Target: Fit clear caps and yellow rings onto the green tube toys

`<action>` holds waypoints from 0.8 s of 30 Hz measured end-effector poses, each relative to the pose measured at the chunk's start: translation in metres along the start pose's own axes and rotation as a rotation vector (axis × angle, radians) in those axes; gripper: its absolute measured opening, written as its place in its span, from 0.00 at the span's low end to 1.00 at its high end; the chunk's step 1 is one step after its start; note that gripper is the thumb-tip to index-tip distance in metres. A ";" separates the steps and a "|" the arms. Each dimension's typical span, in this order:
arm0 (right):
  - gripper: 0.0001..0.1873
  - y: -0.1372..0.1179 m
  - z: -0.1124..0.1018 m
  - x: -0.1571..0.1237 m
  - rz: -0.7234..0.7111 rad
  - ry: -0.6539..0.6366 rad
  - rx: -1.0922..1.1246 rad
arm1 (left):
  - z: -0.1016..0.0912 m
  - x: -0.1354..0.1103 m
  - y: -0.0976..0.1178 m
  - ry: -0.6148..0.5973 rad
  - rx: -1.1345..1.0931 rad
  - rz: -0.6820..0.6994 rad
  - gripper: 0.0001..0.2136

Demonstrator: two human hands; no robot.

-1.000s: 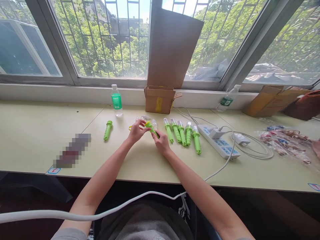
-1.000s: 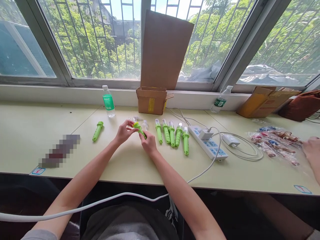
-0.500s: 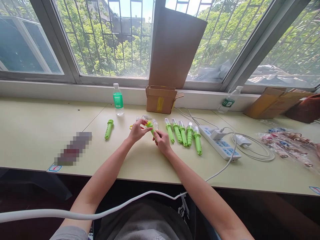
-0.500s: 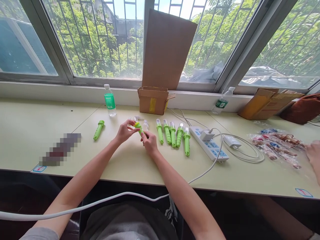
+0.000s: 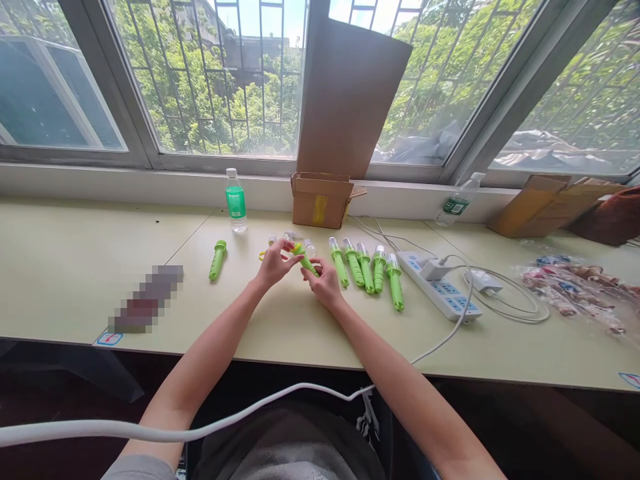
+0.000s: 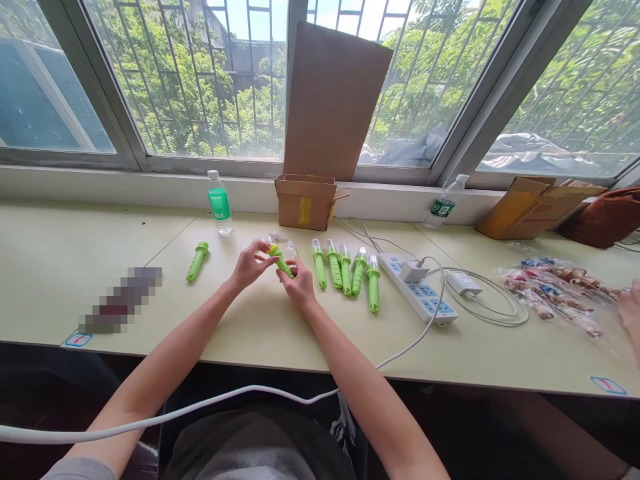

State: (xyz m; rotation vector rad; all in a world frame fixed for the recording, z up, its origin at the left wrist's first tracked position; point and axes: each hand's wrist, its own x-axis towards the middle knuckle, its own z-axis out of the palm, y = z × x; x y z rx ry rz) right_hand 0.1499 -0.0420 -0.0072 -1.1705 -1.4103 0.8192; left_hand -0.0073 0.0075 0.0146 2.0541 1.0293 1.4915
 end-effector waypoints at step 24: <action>0.28 -0.010 -0.002 -0.002 0.134 -0.099 0.222 | -0.002 -0.002 0.004 -0.044 -0.008 -0.002 0.20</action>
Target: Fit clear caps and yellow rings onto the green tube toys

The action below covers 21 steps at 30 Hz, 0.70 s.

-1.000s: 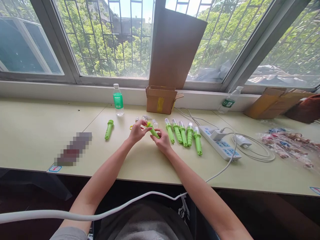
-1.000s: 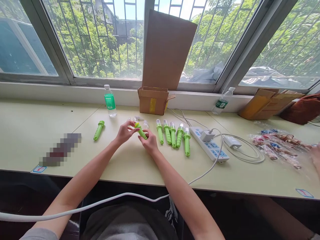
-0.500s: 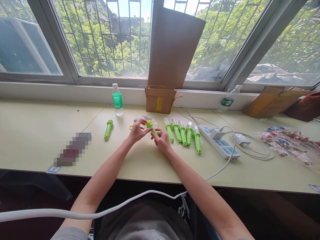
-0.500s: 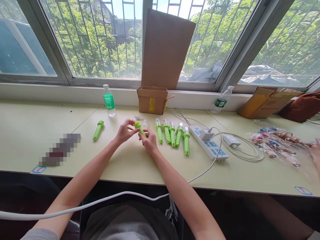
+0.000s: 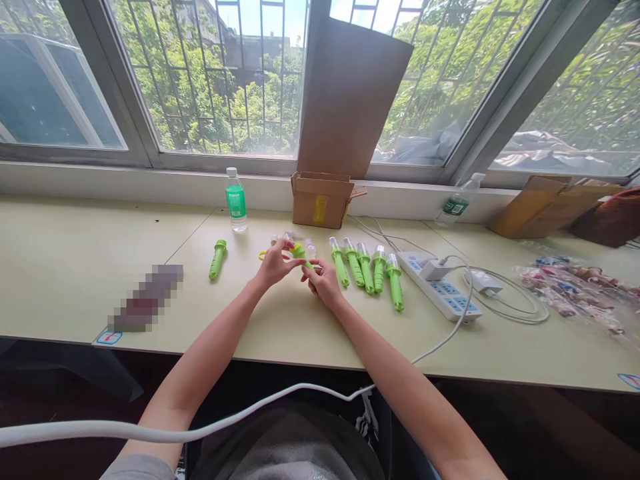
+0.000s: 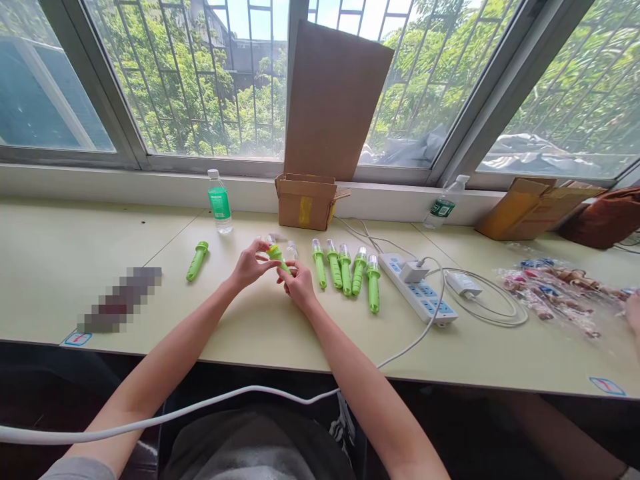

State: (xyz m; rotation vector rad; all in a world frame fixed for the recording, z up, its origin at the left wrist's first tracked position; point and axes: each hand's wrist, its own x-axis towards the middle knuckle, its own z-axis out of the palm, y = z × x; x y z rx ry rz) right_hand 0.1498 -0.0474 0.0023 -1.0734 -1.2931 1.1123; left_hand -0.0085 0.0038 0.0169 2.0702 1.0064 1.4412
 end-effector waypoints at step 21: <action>0.22 0.012 -0.003 0.003 -0.194 0.101 -0.372 | 0.006 -0.002 -0.006 0.035 0.057 0.050 0.18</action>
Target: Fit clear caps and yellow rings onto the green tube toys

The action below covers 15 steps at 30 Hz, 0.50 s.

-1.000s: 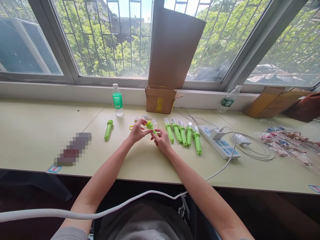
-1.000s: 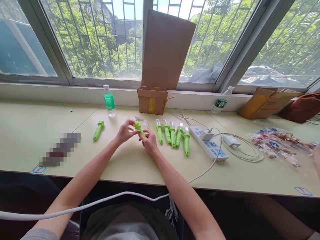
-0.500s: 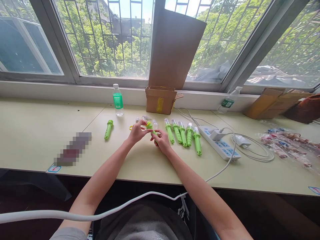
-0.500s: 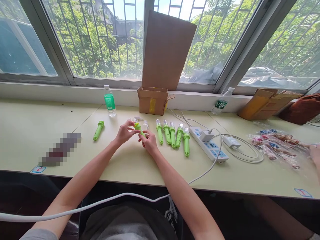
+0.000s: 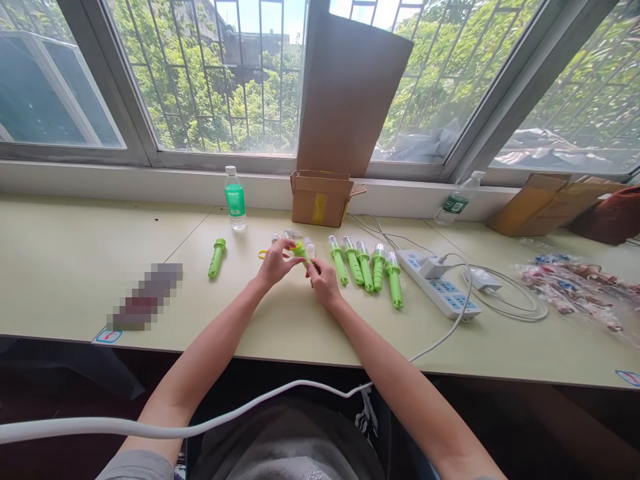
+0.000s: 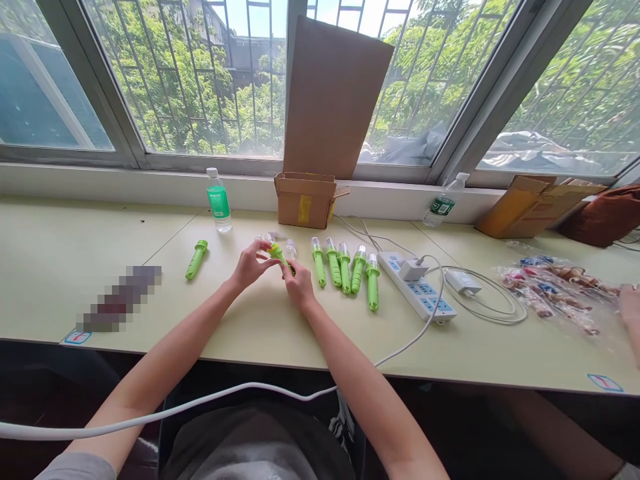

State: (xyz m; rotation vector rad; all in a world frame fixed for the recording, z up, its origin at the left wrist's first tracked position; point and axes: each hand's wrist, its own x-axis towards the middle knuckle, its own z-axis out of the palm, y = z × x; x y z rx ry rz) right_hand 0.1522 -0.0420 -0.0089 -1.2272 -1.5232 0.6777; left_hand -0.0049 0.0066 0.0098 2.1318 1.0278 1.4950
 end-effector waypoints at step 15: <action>0.23 -0.002 -0.003 0.001 0.048 -0.056 0.069 | -0.002 0.002 -0.003 -0.010 0.006 -0.028 0.17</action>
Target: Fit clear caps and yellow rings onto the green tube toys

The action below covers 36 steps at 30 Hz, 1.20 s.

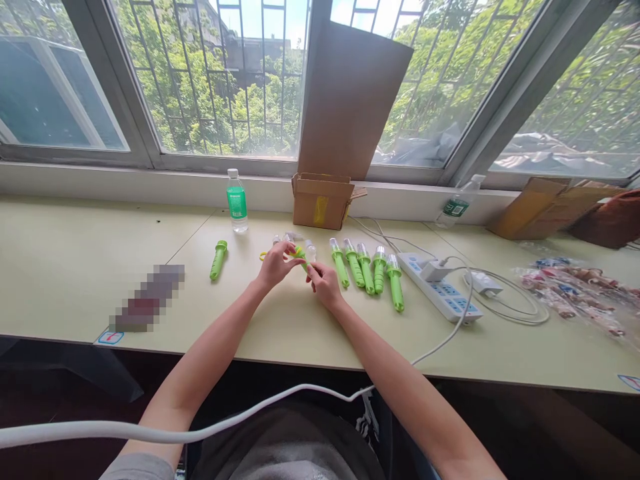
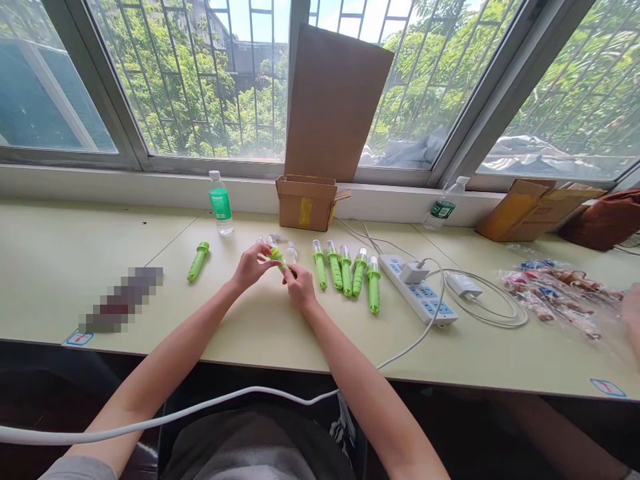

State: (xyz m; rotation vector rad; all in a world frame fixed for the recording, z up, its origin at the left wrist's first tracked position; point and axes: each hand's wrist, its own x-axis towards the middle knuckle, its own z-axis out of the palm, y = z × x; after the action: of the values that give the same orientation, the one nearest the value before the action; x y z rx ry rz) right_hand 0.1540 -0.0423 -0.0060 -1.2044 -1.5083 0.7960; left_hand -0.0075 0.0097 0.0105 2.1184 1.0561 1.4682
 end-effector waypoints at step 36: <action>0.22 -0.002 -0.003 0.002 0.166 -0.129 0.300 | -0.006 0.003 0.004 -0.065 -0.108 0.009 0.14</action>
State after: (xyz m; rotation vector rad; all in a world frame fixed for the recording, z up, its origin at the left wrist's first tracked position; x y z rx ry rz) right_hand 0.1562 -0.0409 -0.0029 -1.0775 -1.3435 1.1861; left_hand -0.0110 0.0084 0.0172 2.0824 0.9239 1.4178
